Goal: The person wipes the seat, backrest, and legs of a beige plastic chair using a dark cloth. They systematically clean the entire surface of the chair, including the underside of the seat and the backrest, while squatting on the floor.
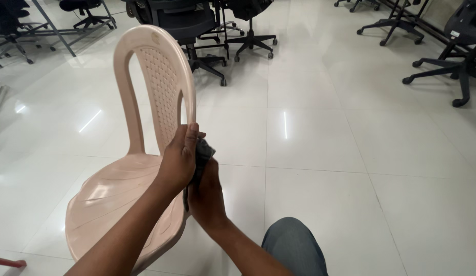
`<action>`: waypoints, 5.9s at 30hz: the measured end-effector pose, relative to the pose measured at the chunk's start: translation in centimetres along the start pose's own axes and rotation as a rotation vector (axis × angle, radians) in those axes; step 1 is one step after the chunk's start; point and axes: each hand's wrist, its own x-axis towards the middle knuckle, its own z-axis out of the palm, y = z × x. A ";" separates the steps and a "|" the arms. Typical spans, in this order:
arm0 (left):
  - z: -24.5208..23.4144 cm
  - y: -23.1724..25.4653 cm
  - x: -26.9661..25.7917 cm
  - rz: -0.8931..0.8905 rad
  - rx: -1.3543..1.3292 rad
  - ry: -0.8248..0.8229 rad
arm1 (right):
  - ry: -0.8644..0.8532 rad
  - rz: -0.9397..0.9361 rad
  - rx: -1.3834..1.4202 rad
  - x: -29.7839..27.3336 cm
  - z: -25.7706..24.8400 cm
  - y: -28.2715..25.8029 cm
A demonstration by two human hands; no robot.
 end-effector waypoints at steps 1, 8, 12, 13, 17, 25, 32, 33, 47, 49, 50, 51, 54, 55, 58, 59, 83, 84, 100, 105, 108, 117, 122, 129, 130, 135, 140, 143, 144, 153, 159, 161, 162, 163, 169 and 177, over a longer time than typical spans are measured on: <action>-0.2 0.6 -0.3 -0.070 0.014 -0.012 | 0.017 -0.033 -0.010 0.4 -0.3 -0.8; -1.7 2.6 -2.1 -0.122 0.081 -0.026 | 0.049 -0.061 0.003 0.9 -1.6 -4.1; -2.3 3.0 -1.5 -0.097 0.088 0.002 | 0.128 -0.319 -0.065 1.5 -1.9 -4.7; -2.4 3.2 -0.9 -0.080 0.101 0.030 | 0.117 -0.327 -0.054 1.5 -2.1 -4.7; -2.6 4.5 3.2 -0.099 0.118 0.126 | 0.060 -0.265 -0.032 2.1 -2.1 -4.9; -3.2 2.3 6.7 -0.003 0.344 0.027 | 0.157 -0.396 -0.119 3.7 -2.3 -5.3; -10.1 4.0 2.5 -0.136 0.371 -0.175 | 0.200 -0.355 -0.091 5.2 -1.2 -6.1; -11.2 4.3 1.9 -0.171 0.399 -0.219 | 0.217 -0.362 -0.091 5.5 -0.8 -6.1; -14.7 8.6 1.9 -0.193 0.618 -0.326 | 0.417 -0.210 -0.061 11.8 0.9 -3.9; -12.5 8.6 4.1 -0.062 0.688 -0.267 | 0.381 -0.253 -0.090 10.8 1.8 -4.6; -11.6 8.6 5.3 -0.030 0.682 -0.228 | 0.364 -0.273 -0.106 10.3 2.0 -4.9; -10.8 8.6 6.3 0.001 0.678 -0.190 | 0.342 -0.283 -0.087 9.8 2.0 -5.1; -9.4 8.4 8.3 0.045 0.779 -0.141 | 0.317 -0.325 -0.088 9.5 1.8 -5.0; -9.5 8.2 8.3 0.111 0.769 -0.134 | 0.336 -0.348 -0.129 9.7 1.5 -4.8; -10.1 8.0 7.7 0.226 0.761 -0.137 | 0.413 -0.394 -0.288 11.0 1.1 -3.9; -10.6 8.1 7.4 0.210 0.774 -0.154 | 0.439 -0.406 -0.345 11.9 1.1 -3.6; -13.3 8.8 4.1 0.156 0.772 -0.079 | 0.434 -0.362 -0.274 17.2 -0.9 -1.7; -13.4 8.9 4.1 0.128 0.763 -0.089 | 0.397 -0.279 -0.229 18.1 -1.0 -1.7; -10.4 9.5 9.6 0.159 0.748 -0.199 | 0.349 -0.875 -0.591 12.3 0.2 -3.2; -12.4 10.0 7.8 0.247 0.876 -0.222 | 0.436 -0.659 -0.321 16.0 -1.7 -1.4; -14.5 9.5 6.1 0.205 0.881 -0.266 | 0.438 -0.692 -0.334 15.0 -2.8 -2.2; -17.7 9.6 4.3 -0.056 0.871 -0.240 | 0.508 -0.847 -0.539 10.4 -0.7 -6.2; -15.0 11.7 7.4 -0.339 0.660 -0.421 | 0.397 -1.055 -0.669 9.6 2.1 -7.5; -15.6 11.4 7.7 -0.497 0.404 -0.589 | 0.446 -1.137 -0.773 11.3 1.7 -4.9; -15.7 11.3 7.8 -0.480 0.436 -0.588 | 0.491 -1.120 -0.768 11.5 1.4 -4.5; -15.7 10.1 8.2 -0.318 0.615 -0.588 | 0.606 -0.774 -0.582 11.9 -1.0 -2.6; -15.8 9.7 8.4 -0.300 0.662 -0.586 | 0.630 -0.536 -0.315 11.9 -1.2 -1.6; -15.8 9.7 8.4 -0.306 0.639 -0.616 | 0.684 -0.327 -0.124 12.5 -0.2 0.5; -15.8 9.8 8.4 -0.313 0.614 -0.630 | 0.704 -0.202 -0.060 13.3 -0.1 1.3; -15.3 12.3 7.3 -0.486 0.558 -0.606 | 0.663 0.005 0.570 12.4 4.3 -0.4; -15.7 10.2 8.5 -0.238 0.684 -0.602 | 0.636 -0.182 0.377 10.0 5.2 -3.1; -16.2 8.7 9.3 -0.288 0.654 -0.628 | 0.620 -0.238 0.161 8.7 5.4 -2.8; -16.3 8.0 9.7 -0.312 0.637 -0.644 | 0.605 -0.280 0.099 8.2 5.7 -2.5; -16.2 7.4 10.2 -0.117 0.651 -0.660 | 0.592 -0.325 0.036 7.9 5.8 -2.0; -15.3 9.5 9.7 -0.517 0.600 -0.444 | 0.382 -0.609 -0.414 5.5 5.3 2.3; -15.4 9.3 9.4 -0.529 0.495 -0.389 | 0.383 -0.657 -0.264 5.3 5.9 -2.6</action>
